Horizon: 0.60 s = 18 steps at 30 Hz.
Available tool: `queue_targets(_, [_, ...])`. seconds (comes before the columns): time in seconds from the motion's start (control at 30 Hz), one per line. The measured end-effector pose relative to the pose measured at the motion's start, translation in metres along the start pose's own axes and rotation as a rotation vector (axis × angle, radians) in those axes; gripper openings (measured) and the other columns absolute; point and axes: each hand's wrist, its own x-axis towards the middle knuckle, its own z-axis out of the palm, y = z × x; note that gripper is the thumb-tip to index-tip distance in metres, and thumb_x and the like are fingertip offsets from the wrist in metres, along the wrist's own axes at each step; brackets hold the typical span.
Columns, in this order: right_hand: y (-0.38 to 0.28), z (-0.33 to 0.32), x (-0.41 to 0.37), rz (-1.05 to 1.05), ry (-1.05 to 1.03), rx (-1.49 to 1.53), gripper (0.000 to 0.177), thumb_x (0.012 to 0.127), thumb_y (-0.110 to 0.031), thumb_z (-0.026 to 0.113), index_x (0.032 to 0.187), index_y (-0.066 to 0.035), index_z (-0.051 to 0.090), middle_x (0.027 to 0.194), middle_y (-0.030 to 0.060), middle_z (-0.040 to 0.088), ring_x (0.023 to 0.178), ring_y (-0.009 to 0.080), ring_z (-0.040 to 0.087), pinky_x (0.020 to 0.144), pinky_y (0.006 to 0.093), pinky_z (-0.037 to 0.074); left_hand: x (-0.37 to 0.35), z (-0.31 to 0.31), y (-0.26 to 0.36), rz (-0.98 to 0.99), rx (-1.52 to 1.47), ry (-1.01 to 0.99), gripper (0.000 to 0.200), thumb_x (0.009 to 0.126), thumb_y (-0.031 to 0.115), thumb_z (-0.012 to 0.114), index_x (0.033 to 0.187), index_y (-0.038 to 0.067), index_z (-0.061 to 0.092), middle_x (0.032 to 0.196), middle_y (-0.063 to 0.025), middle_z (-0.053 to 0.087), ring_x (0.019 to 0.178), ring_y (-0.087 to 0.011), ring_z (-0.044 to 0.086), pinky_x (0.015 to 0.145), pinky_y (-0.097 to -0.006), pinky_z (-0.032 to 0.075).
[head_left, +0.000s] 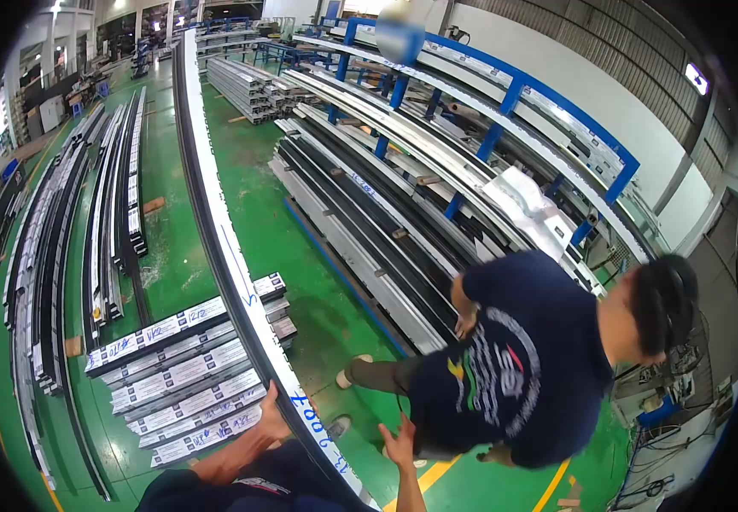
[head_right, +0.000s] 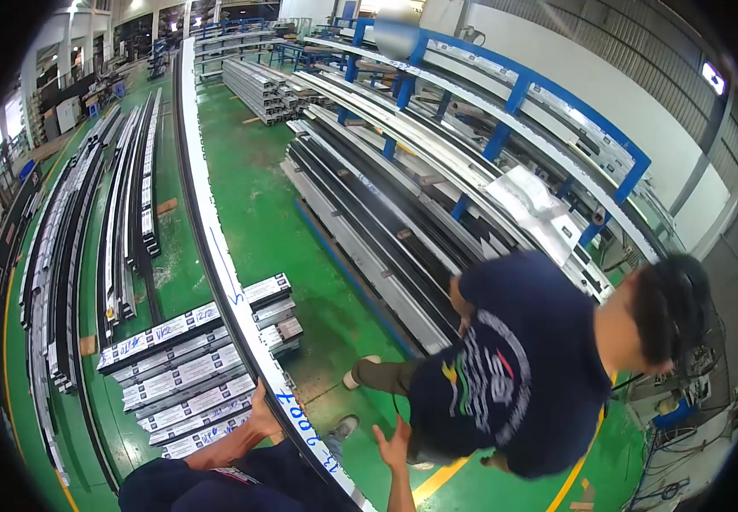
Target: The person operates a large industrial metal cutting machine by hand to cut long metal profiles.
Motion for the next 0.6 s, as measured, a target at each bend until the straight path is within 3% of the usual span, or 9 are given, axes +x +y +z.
queue_targets(0.03, [0.000,-0.017,0.008,0.185,-0.046,0.023,0.080,0.087,-0.038,0.075,0.145,0.004,0.038,0.140,0.0299,0.045,0.129,0.0414,0.046,0.109,0.0463,0.039,0.015,0.009,0.001,-0.003,0.033,0.018,0.099,0.075,0.089,0.048,0.108,-0.003,0.063,0.101,-0.0244,0.065,0.100,-0.0411,0.063,0.093,-0.0568,0.049])
queue_targets(0.1, [0.022,-0.025,0.014,0.278,0.185,0.342,0.080,0.086,-0.035,0.076,0.144,0.004,0.038,0.135,0.0285,0.048,0.130,0.0411,0.046,0.110,0.0456,0.036,0.047,0.044,0.006,-0.006,0.100,0.052,0.098,0.074,0.090,0.048,0.099,-0.003,0.065,0.093,-0.0213,0.066,0.092,-0.0396,0.064,0.089,-0.0540,0.050])
queue_targets(0.17, [0.052,-0.029,0.007,0.225,0.391,0.195,0.079,0.086,-0.032,0.076,0.145,0.005,0.039,0.136,0.0264,0.048,0.129,0.0383,0.048,0.111,0.0428,0.036,0.090,0.054,0.007,0.071,0.206,0.191,0.099,0.070,0.092,0.049,0.097,-0.002,0.065,0.091,-0.0203,0.066,0.090,-0.0380,0.064,0.087,-0.0533,0.051])
queue_targets(0.23, [0.039,-0.032,0.000,0.232,0.500,0.236,0.077,0.086,-0.030,0.075,0.145,0.005,0.040,0.137,0.0254,0.048,0.129,0.0365,0.049,0.111,0.0413,0.036,0.125,0.060,0.010,0.103,0.249,0.137,0.090,0.078,0.084,0.052,0.107,0.000,0.065,0.097,-0.0184,0.068,0.095,-0.0361,0.066,0.090,-0.0540,0.052])
queue_targets(0.27, [0.027,-0.031,-0.002,0.229,0.538,0.255,0.073,0.086,-0.037,0.074,0.141,0.004,0.049,0.136,0.0238,0.055,0.130,0.0338,0.051,0.107,0.0401,0.040,0.142,0.056,0.013,0.092,0.249,0.026,0.089,0.078,0.084,0.053,0.108,0.000,0.065,0.098,-0.0189,0.068,0.096,-0.0366,0.066,0.090,-0.0535,0.052])
queue_targets(0.3, [0.043,-0.021,-0.008,0.163,0.473,0.105,0.072,0.087,-0.047,0.073,0.137,0.003,0.057,0.132,0.0233,0.062,0.129,0.0336,0.054,0.101,0.0405,0.044,0.157,0.059,0.020,0.068,0.233,0.011,0.090,0.078,0.084,0.053,0.108,0.000,0.065,0.099,-0.0190,0.068,0.096,-0.0368,0.066,0.090,-0.0536,0.052])
queue_targets(0.33, [0.040,-0.019,-0.012,0.159,0.317,0.111,0.073,0.086,-0.047,0.073,0.137,0.003,0.056,0.133,0.0235,0.061,0.129,0.0335,0.054,0.101,0.0405,0.044,0.169,0.064,0.021,0.040,0.205,0.002,0.090,0.078,0.084,0.053,0.108,0.000,0.065,0.099,-0.0192,0.068,0.096,-0.0369,0.066,0.090,-0.0536,0.052])
queue_targets(0.47, [0.015,-0.028,0.018,0.378,-0.416,0.370,0.076,0.084,-0.046,0.076,0.139,0.003,0.054,0.134,0.0244,0.060,0.129,0.0334,0.054,0.100,0.0405,0.045,0.205,0.080,0.029,0.017,0.218,0.085,0.099,0.073,0.091,0.048,0.102,-0.002,0.065,0.094,-0.0215,0.068,0.091,-0.0394,0.066,0.088,-0.0549,0.052])
queue_targets(0.6, [0.000,-0.043,0.053,0.541,-0.687,0.416,0.080,0.083,-0.045,0.078,0.141,0.003,0.051,0.135,0.0253,0.058,0.129,0.0332,0.053,0.099,0.0405,0.045,0.240,0.079,0.037,0.104,0.297,0.215,0.100,0.072,0.093,0.046,0.099,-0.001,0.065,0.089,-0.0216,0.067,0.087,-0.0396,0.067,0.087,-0.0554,0.052])
